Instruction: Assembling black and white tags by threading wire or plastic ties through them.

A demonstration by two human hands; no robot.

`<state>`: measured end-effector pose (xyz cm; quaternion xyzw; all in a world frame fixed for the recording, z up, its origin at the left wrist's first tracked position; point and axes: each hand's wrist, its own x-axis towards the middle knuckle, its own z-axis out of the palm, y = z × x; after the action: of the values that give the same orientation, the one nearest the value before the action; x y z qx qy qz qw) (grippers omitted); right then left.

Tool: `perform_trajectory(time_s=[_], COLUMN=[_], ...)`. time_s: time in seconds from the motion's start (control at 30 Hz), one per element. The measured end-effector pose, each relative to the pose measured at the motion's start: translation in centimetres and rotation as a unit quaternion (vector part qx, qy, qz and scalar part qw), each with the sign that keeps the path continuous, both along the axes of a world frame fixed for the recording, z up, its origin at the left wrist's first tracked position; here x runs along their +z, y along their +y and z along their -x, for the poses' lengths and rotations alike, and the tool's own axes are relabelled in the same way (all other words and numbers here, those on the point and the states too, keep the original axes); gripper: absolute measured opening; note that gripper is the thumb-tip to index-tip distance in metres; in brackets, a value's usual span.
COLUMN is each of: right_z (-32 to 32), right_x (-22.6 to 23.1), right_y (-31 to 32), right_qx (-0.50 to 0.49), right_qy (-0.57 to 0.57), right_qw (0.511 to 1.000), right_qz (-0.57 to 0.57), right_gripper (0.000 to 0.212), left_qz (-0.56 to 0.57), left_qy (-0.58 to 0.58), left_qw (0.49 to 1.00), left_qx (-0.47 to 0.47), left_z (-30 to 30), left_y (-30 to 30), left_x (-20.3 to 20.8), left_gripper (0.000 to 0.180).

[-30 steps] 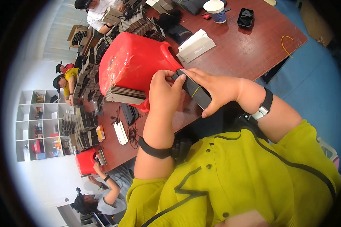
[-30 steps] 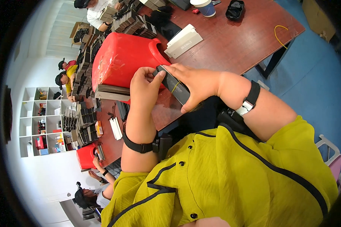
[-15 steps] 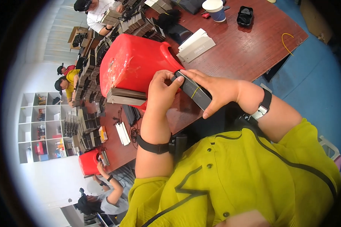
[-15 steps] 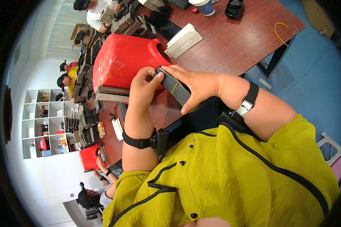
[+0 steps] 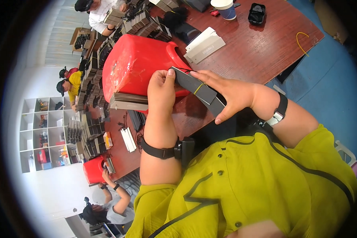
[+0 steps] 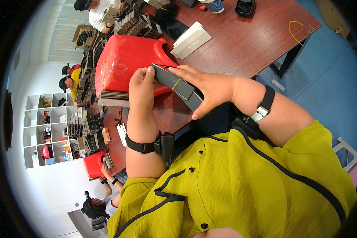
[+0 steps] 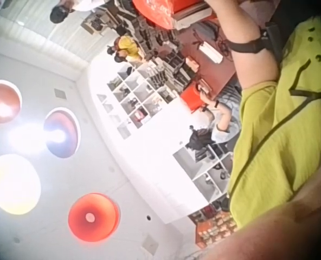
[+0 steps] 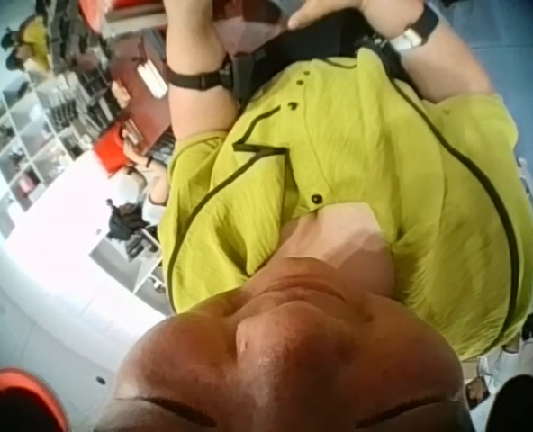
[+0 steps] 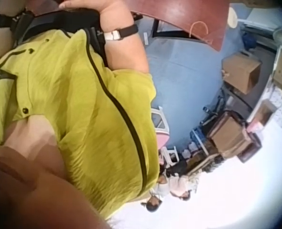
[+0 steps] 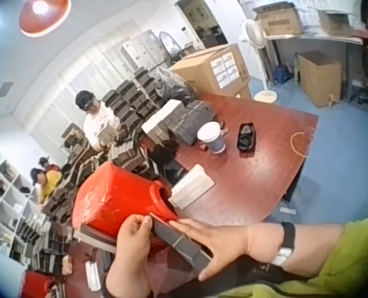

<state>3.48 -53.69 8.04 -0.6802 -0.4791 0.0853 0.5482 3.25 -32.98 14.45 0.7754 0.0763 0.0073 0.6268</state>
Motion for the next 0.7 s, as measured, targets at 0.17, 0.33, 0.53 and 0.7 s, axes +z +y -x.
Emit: perform_trajectory(time_s=[0.17, 0.33, 0.53, 0.7], right_z=[0.0, -0.2, 0.0, 0.0], right_x=[-0.3, -1.0, -1.1, -2.2], right_y=[0.2, 0.0, 0.2, 0.4], right_qx=[-0.027, -0.028, -0.017, -0.026], right_qy=[-0.033, -0.010, 0.024, 0.013], right_qw=[0.999, 0.999, 1.000, 0.998], right_qz=[-0.017, -0.016, 0.006, -0.055], right_gripper=[0.116, 0.113, 0.104, 0.084], left_qz=[-0.229, -0.261, -0.150, -0.091], left_qy=[-0.145, -0.213, -0.295, -0.279], left_qw=[0.962, 0.934, 0.936, 0.947], left_qx=[0.040, 0.116, 0.118, 0.130], left_z=[-1.6, -1.7, 0.1, 1.9], left_y=[1.7, -0.3, 0.8, 0.8], left_x=[0.5, 6.8, 9.9, 9.0], left_gripper=[0.020, 0.021, 0.017, 0.017])
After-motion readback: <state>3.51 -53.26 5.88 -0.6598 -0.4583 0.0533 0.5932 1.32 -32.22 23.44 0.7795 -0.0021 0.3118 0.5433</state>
